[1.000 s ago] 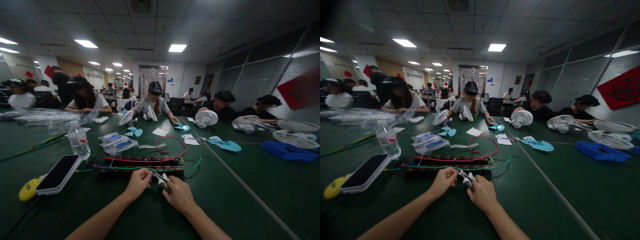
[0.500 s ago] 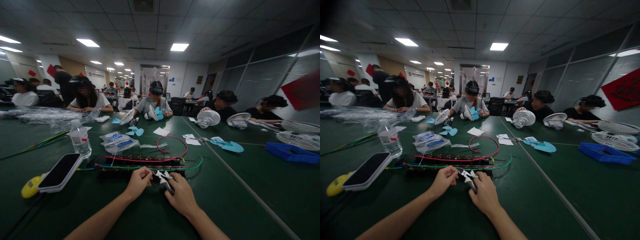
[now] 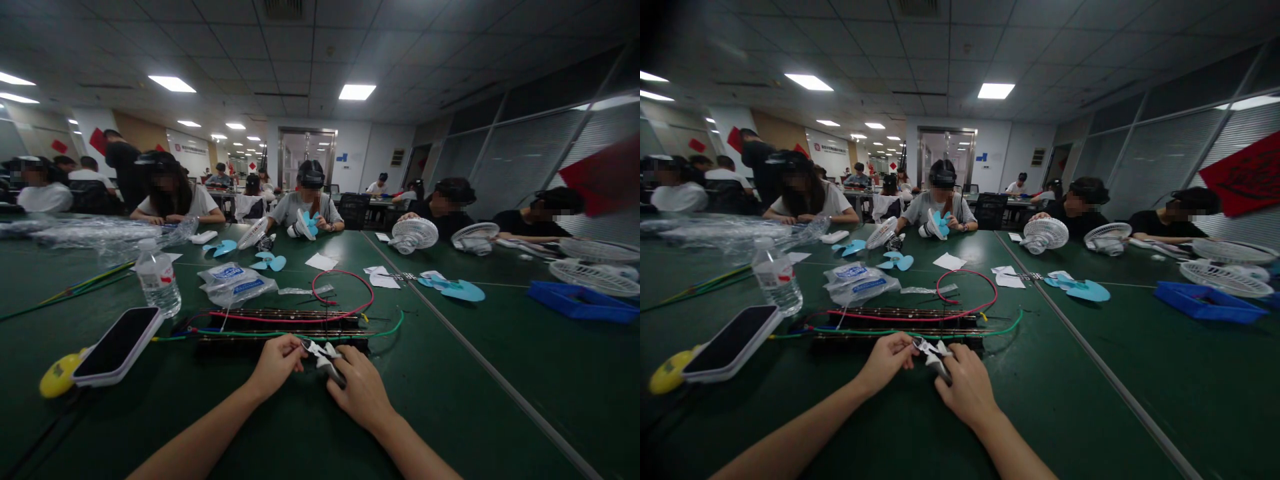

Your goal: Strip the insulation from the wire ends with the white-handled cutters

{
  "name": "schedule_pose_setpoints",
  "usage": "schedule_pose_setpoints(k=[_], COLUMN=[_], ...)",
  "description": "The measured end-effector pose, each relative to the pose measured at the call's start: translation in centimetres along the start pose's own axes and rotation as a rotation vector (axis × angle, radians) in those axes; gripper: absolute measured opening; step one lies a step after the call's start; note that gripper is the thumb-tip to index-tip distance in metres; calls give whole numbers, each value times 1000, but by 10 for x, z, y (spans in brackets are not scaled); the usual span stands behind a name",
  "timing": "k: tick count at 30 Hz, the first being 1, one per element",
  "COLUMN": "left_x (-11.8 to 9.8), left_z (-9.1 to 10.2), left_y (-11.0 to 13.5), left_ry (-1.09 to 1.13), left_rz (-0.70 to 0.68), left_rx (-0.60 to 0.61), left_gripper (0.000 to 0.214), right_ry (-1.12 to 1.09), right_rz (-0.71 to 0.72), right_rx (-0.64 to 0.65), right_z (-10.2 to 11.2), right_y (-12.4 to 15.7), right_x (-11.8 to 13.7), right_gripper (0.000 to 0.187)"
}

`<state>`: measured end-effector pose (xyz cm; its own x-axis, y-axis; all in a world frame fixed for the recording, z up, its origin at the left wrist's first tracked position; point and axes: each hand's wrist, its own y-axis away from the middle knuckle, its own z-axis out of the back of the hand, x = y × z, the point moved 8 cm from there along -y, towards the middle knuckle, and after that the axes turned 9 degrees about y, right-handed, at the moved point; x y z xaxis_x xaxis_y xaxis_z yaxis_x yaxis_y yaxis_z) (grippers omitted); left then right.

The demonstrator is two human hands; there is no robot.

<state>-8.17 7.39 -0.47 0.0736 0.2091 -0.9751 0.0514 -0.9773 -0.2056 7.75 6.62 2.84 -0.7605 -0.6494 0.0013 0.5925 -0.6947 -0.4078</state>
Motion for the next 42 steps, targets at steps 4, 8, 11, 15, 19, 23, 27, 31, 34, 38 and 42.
schedule_pose_setpoints(k=[4, 8, 11, 15, 19, 23, 27, 31, 34, 38, 42], left_x=[-1, -1, 1, 2, -1, 1, 6, 5, 2, -2, -4], left_z=[0, 0, 0, -1, 2, 4, 4, 4, 4, 3, 3], left_y=[0, 0, 0, -1, -1, -2, -3, -2, -1, 0, 0], left_ry=[-2, -7, -2, 4, 8, 2, 4, 1, -19, -24, -32], left_rz=[-5, 14, 25, 16, -16, -32, -21, -11, -10, -29, -41], left_rx=[0, -7, -11, -7, -23, -27, -30, -29, -27, -20, -31], left_gripper=[21, 20, 20, 20, 22, 22, 23, 23, 22, 22, 22], right_ry=[47, 129, 160, 161, 112, 50, 19, 0, -6, -12, -7], right_rz=[7, -11, -18, -25, -21, -10, -17, -6, -3, -2, -4], right_rx=[1, 22, 51, 80, 73, 46, 39, 43, 47, 70, 78], right_z=[-2, -2, -2, -3, -2, 1, 3, 2, 1, -2, -2], right_y=[0, -1, -2, -3, -2, -2, -2, -3, -2, -3, -4], right_x=[1, 3, 4, 4, 2, 0, -2, -1, -2, -2, -3], right_gripper=[12, 12, 13, 16, 15, 14, 18, 21, 19, 16, 14])
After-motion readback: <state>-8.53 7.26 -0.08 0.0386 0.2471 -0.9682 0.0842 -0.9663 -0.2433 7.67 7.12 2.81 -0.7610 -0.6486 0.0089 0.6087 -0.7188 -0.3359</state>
